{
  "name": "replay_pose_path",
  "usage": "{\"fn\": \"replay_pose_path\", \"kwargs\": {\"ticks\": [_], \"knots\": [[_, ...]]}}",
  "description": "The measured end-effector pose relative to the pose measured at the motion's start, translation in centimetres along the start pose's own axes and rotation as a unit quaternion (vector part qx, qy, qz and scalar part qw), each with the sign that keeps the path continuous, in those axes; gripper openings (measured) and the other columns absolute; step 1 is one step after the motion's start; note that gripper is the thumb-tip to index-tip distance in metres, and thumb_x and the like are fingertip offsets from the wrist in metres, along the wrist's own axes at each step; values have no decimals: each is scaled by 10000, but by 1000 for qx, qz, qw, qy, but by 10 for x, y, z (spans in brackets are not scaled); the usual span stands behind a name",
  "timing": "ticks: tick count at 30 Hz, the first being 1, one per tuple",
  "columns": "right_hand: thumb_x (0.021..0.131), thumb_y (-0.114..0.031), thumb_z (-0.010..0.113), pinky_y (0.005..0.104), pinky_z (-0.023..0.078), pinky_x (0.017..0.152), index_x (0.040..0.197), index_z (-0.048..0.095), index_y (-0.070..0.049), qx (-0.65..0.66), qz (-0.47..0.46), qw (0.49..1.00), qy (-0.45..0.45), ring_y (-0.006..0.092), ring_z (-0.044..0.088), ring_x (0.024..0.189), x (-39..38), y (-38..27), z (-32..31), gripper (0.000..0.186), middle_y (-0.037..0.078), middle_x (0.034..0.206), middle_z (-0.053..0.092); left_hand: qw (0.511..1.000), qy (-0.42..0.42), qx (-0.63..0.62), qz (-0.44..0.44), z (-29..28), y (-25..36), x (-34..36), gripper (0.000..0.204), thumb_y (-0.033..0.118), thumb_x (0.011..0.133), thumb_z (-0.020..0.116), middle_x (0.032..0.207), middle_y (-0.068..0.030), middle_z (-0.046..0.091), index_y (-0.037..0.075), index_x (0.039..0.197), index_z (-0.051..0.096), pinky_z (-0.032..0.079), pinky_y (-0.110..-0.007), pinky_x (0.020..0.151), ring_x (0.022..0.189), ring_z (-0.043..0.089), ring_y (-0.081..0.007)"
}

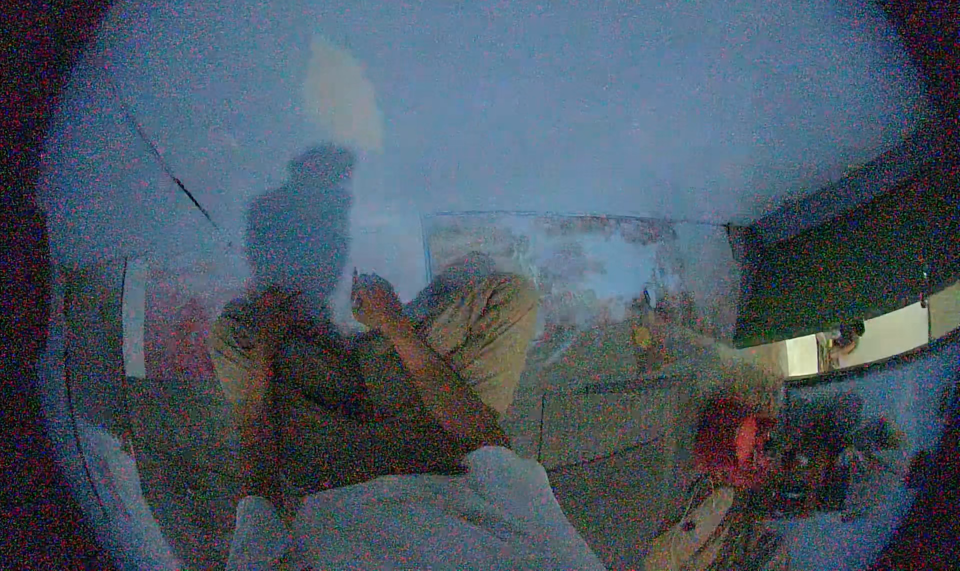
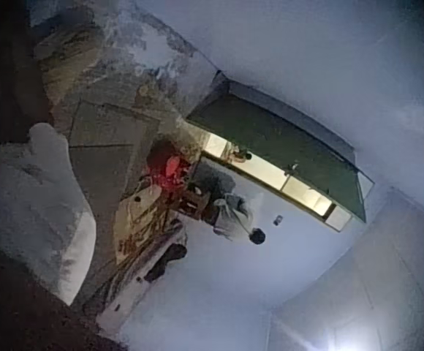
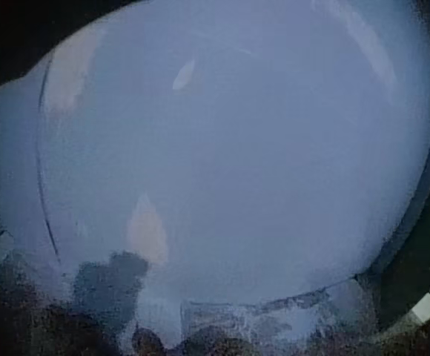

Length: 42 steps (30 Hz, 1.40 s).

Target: The person uses a putty knife to apply and smooth filler onto several spots on a light-colored wall while sitting on the floor.

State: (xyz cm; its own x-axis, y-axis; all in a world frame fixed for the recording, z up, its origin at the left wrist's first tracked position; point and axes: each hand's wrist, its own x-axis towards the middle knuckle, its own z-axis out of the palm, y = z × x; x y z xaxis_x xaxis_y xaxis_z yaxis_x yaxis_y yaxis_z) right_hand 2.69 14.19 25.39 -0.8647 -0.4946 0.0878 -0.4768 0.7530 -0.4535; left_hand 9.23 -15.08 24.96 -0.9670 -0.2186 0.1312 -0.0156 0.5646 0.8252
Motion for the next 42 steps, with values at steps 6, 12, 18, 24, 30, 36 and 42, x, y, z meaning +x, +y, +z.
{"fn": "replay_pose_path", "kwargs": {"ticks": [6, 12, 18, 24, 30, 36, 42], "knots": [[823, -319, 562, 528, 491, 668, 843, 634, -21, -16, -49, 997, 58, 399, 632, 754, 1, -36, -18, 308, 210, 753, 623, 1000, 8, 14, -16, -14, -16, -13, 410, 213, 849, 620, 1186, -119, 588, 115, 1243, 563, 453, -458, 931, 1070, 560, -289], [800, -319, 567, 542, 494, 657, 843, 635, -25, 35, -19, 999, -24, 426, 630, 716, 2, -59, -37, 305, 202, 752, 624, 999, 13, 25, -29, -22, -28, -24, 413, 211, 845, 622, 1184, -119, 591, 119, 1244, 565, 451, -460, 933, 1070, 560, -293], [806, -252, 549, 530, 503, 670, 912, 617, 13, -37, -74, 996, 25, 420, 618, 697, -2, -20, -5, 294, 223, 802, 623, 1000, 2, 14, -8, -9, -9, -9, 415, 209, 842, 624, 1182, -119, 594, 123, 1244, 567, 449, -462, 936, 1071, 559, -296], [810, -246, 556, 525, 501, 655, 819, 623, 49, 45, -83, 989, 115, 401, 614, 658, -2, -38, -36, 303, 227, 674, 598, 1000, 0, 15, -10, -7, -11, -9, 418, 207, 838, 627, 1179, -118, 596, 127, 1244, 568, 447, -464, 938, 1071, 559, -299], [806, -244, 553, 495, 484, 696, 905, 597, 5, 30, 26, 994, -106, 358, 579, 770, 4, -58, -65, 272, 180, 799, 584, 1000, 6, 20, -16, -11, -16, -12, 421, 206, 835, 629, 1177, -118, 599, 131, 1245, 570, 445, -466, 940, 1072, 559, -303], [837, -285, 530, 516, 502, 727, 817, 658, -10, 57, 40, 997, -34, 397, 628, 710, 2, -58, -50, 304, 219, 760, 635, 1000, 6, 22, -18, -14, -19, -15, 424, 204, 831, 631, 1175, -117, 602, 135, 1245, 572, 443, -468, 942, 1072, 559, -306], [690, -226, 664, 506, 475, 827, 1038, 595, -131, 28, 21, 991, -127, 346, 558, 973, -1, -34, -38, 367, 126, 996, 593, 1000, -2, 16, -7, -7, -12, -7, 427, 202, 828, 634, 1172, -117, 604, 139, 1245, 573, 441, -471, 945, 1073, 559, -309]]}}
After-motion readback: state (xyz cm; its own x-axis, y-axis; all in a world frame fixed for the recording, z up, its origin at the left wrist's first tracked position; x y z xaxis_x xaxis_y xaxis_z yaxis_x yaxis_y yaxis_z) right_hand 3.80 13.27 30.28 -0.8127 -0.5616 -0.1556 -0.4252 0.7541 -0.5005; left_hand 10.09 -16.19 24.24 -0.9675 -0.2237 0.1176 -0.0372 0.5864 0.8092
